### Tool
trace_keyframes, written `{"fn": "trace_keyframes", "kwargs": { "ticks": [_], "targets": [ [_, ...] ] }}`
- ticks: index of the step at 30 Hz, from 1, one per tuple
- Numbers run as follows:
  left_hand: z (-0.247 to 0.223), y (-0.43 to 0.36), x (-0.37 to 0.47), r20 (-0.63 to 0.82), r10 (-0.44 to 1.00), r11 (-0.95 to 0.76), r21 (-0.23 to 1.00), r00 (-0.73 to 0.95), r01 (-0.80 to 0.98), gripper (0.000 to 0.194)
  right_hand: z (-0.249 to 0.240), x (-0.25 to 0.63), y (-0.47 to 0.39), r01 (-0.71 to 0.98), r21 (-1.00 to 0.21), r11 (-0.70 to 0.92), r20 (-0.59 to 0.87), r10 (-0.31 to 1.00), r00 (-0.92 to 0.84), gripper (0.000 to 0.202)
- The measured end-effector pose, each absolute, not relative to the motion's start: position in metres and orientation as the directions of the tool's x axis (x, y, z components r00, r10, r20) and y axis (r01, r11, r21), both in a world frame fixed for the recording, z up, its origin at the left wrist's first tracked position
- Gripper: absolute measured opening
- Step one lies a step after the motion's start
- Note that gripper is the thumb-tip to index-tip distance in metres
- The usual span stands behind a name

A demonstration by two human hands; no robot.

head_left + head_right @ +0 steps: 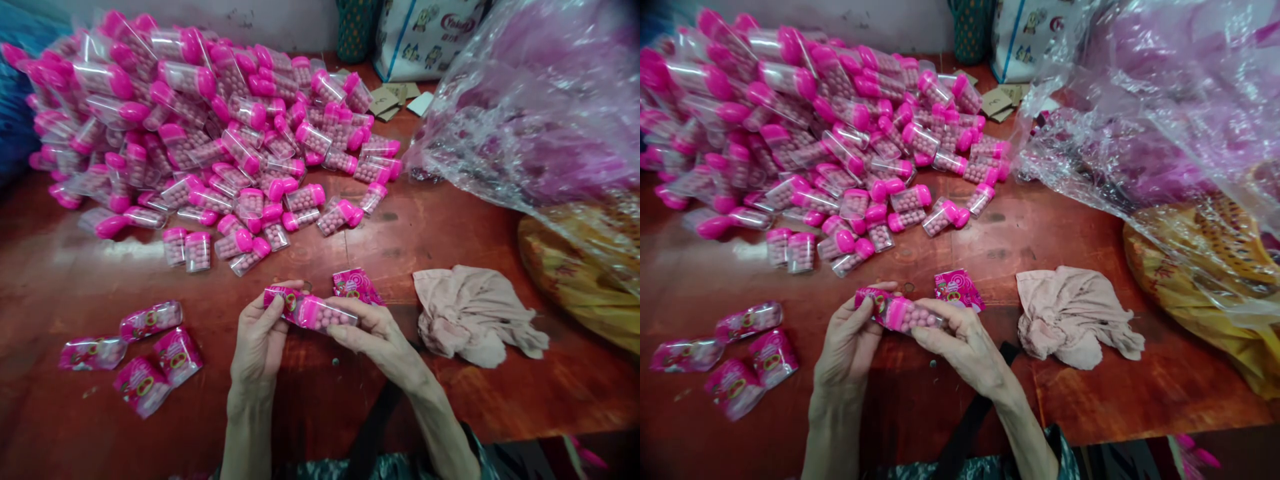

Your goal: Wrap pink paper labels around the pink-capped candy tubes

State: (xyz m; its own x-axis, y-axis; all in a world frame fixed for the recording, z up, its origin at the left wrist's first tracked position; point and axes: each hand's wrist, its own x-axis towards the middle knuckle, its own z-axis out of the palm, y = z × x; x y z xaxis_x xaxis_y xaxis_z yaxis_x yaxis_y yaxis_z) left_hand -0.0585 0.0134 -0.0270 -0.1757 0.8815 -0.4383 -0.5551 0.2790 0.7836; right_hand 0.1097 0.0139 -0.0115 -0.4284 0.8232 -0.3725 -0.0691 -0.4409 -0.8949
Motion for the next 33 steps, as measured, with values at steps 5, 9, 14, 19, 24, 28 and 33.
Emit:
{"fn": "trace_keyframes", "kwargs": {
  "ticks": [5, 9, 14, 19, 24, 28, 33],
  "targets": [
    [-0.024, 0.016, -0.053, -0.339, 0.877, 0.126, 0.847, -0.341, -0.517, 0.014, -0.017, 0.101, 0.009, -0.041, -0.93, -0.366, -0.331, 0.879, -0.343, 0.03],
    [-0.02, 0.017, -0.049, -0.282, 0.859, 0.013, 0.847, -0.428, -0.532, 0.024, -0.017, 0.084, -0.001, -0.006, -0.958, -0.285, -0.274, 0.927, -0.254, 0.03],
    [-0.015, 0.013, -0.043, -0.388, 0.868, 0.106, 0.755, -0.311, -0.647, 0.027, -0.014, 0.073, -0.011, -0.045, -0.978, -0.203, -0.192, 0.964, -0.186, 0.027],
    [-0.005, 0.006, -0.032, -0.465, 0.866, 0.225, 0.688, -0.181, -0.69, 0.028, -0.011, 0.072, -0.017, -0.066, -0.991, -0.113, -0.104, 0.986, -0.134, 0.024],
    [0.003, 0.0, -0.024, -0.4, 0.901, 0.197, 0.723, -0.169, -0.663, 0.031, -0.009, 0.073, -0.023, -0.013, -1.0, 0.02, 0.021, 0.995, -0.093, 0.028],
    [0.007, -0.001, -0.023, -0.372, 0.915, 0.204, 0.762, -0.158, -0.614, 0.024, -0.009, 0.074, -0.028, 0.025, -0.999, 0.042, 0.04, 0.996, -0.074, 0.024],
    [0.01, 0.001, -0.022, -0.374, 0.924, 0.259, 0.763, -0.078, -0.592, 0.025, -0.007, 0.074, -0.03, 0.01, -0.997, 0.079, 0.079, 0.995, -0.057, 0.023]
  ]
}}
